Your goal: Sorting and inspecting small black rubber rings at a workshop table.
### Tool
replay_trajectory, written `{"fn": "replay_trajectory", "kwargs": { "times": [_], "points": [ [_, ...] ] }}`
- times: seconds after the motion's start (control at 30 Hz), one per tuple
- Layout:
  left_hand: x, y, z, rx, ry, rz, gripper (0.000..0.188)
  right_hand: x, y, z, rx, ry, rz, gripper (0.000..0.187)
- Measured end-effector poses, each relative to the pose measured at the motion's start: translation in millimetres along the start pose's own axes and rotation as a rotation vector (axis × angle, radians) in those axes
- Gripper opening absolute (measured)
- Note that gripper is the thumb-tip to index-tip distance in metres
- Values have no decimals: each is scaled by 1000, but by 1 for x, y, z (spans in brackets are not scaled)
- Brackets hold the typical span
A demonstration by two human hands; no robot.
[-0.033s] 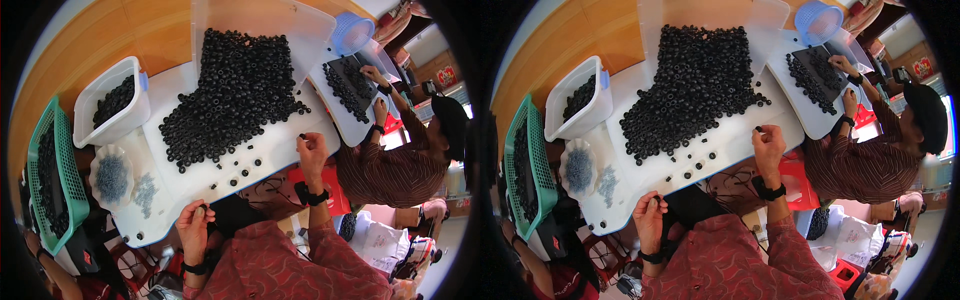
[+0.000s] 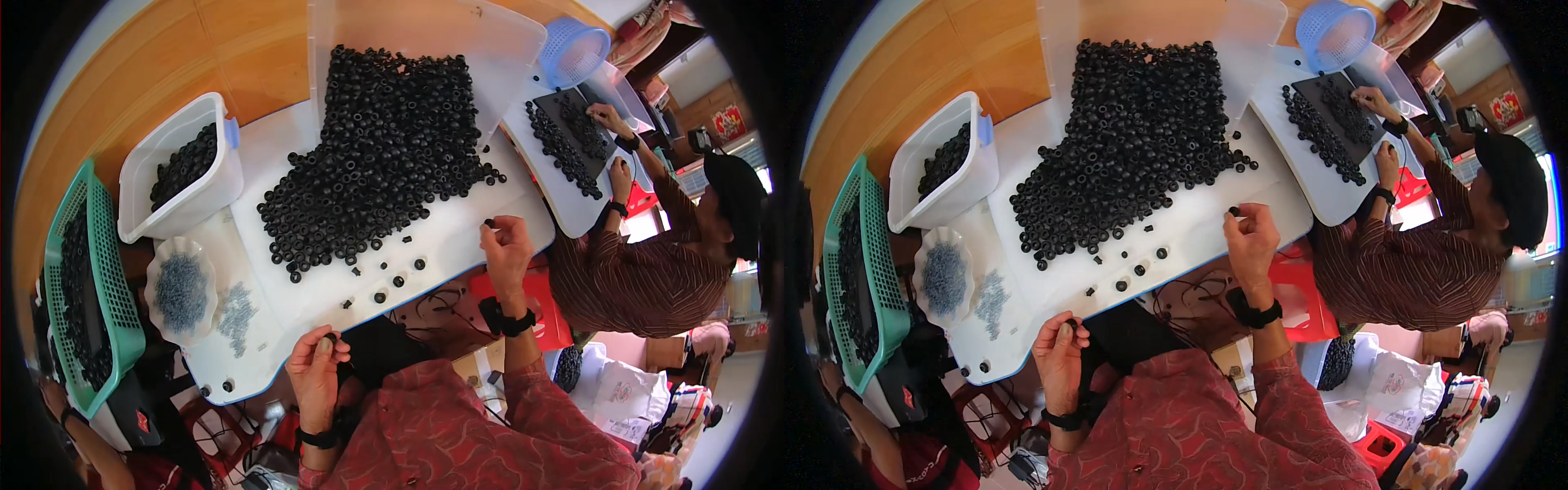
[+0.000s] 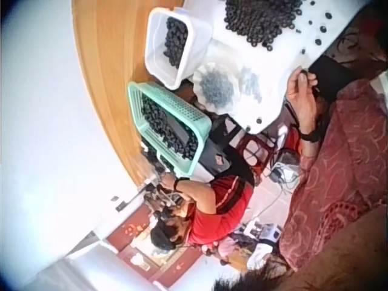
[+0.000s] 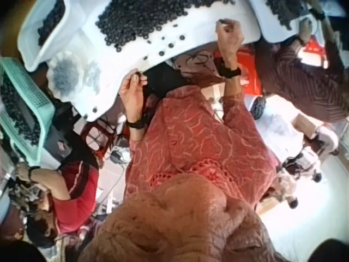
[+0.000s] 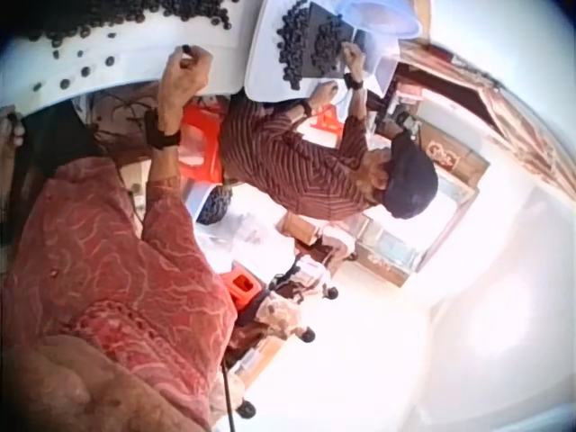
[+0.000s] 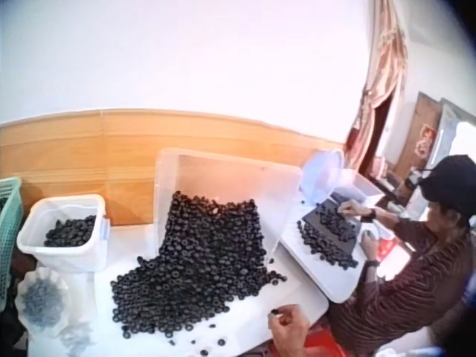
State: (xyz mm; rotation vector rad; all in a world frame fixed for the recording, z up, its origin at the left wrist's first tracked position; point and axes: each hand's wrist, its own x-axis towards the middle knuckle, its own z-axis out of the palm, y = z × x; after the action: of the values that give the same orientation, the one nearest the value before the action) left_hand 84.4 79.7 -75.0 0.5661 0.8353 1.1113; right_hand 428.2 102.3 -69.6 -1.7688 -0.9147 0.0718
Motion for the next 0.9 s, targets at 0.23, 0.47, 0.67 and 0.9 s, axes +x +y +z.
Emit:
{"fn": "replay_trajectory", "kwargs": {
  "times": [0.23, 0.47, 0.67, 0.9],
  "points": [
    [-1, 0, 2, 20, 21, -14, 21, -22, -5, 11, 16, -140, -88, 23],
    [-1, 0, 2, 38, 32, -17, 22, -9, -5, 14, 150, -161, 35, 15],
    [0, -1, 3, 43, 28, -7, 21, 18, -1, 28, 165, -149, -21, 14],
    [1, -4, -1, 41, 31, 3, 21, 24, 2, 25, 64, -171, 26, 17]
  ]
}}
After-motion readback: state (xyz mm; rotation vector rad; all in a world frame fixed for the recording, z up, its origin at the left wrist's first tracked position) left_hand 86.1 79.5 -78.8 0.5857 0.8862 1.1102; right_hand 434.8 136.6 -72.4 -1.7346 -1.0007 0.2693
